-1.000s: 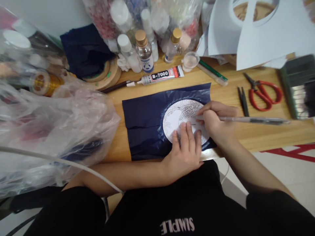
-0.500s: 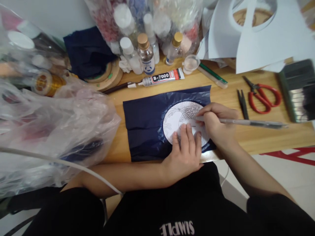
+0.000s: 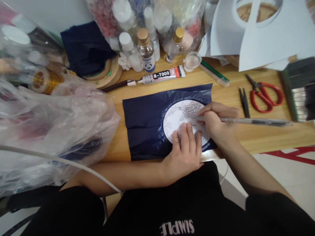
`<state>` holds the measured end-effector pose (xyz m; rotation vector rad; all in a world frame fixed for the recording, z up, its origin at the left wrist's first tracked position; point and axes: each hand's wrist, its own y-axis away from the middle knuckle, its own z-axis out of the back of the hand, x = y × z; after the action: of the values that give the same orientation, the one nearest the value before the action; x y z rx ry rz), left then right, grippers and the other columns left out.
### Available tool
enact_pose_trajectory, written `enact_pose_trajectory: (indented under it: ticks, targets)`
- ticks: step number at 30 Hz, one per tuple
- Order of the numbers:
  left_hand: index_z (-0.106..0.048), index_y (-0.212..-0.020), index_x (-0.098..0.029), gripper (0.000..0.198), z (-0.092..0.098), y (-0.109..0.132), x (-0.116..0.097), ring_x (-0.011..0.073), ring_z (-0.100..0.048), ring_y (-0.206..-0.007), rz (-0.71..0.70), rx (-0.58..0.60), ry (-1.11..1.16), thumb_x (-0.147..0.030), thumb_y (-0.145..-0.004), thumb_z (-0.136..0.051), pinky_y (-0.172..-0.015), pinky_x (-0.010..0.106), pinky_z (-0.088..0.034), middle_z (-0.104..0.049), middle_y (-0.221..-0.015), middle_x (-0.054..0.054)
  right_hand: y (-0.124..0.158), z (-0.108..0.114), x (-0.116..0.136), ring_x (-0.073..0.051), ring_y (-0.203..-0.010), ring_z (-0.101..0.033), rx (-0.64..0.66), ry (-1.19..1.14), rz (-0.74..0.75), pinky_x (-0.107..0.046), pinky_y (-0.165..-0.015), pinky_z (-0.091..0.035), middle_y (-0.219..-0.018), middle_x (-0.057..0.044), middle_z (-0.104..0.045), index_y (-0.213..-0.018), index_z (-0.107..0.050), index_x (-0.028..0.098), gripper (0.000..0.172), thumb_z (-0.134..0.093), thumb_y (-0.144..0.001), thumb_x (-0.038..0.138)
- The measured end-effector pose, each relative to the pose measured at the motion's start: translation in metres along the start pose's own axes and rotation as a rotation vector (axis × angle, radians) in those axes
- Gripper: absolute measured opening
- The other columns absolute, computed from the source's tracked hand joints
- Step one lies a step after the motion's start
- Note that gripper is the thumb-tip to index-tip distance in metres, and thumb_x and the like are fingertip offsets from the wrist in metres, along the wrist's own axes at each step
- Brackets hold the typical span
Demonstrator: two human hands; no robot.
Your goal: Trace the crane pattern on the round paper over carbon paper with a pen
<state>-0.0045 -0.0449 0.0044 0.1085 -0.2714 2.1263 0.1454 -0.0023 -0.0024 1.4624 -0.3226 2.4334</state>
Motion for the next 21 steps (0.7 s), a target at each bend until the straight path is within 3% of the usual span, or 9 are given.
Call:
enact_pose_trajectory:
  ticks: [7, 12, 21]
  targets:
    - [-0.051, -0.129, 0.004, 0.079, -0.0008, 0.0000, -0.0003, 0.0407, -0.057, -0.117, 0.006, -0.009, -0.004, -0.064, -0.090, -0.039, -0.090, 0.048, -0.048, -0.057, -0.125, 0.031, 0.0008, -0.0009, -0.0022, -0.010, -0.046, -0.055, -0.116, -0.049, 0.055, -0.024, -0.045, -0.043, -0.053, 0.004, -0.061, -0.057, -0.064, 0.020, 0.022, -0.048, -0.068, 0.008]
    - [-0.051, -0.129, 0.003, 0.079, -0.0005, 0.0001, 0.0000, 0.0403, -0.058, -0.117, -0.001, -0.002, -0.014, -0.064, -0.090, -0.039, -0.091, 0.048, -0.048, -0.057, -0.125, 0.030, -0.0002, -0.0006, -0.0009, -0.011, -0.048, -0.056, -0.057, 0.019, 0.031, -0.024, -0.047, -0.045, -0.054, 0.003, -0.063, -0.057, -0.064, 0.020, 0.022, -0.048, -0.068, 0.010]
    - [-0.052, -0.128, 0.003, 0.079, -0.0005, -0.0002, 0.0007, 0.0408, -0.058, -0.116, -0.008, -0.007, -0.008, -0.064, -0.089, -0.041, -0.090, 0.048, -0.048, -0.058, -0.124, 0.031, -0.0010, -0.0024, 0.0029, -0.010, -0.047, -0.056, -0.074, 0.019, 0.023, -0.024, -0.047, -0.045, -0.054, 0.003, -0.062, -0.057, -0.063, 0.019, 0.020, -0.048, -0.068, 0.010]
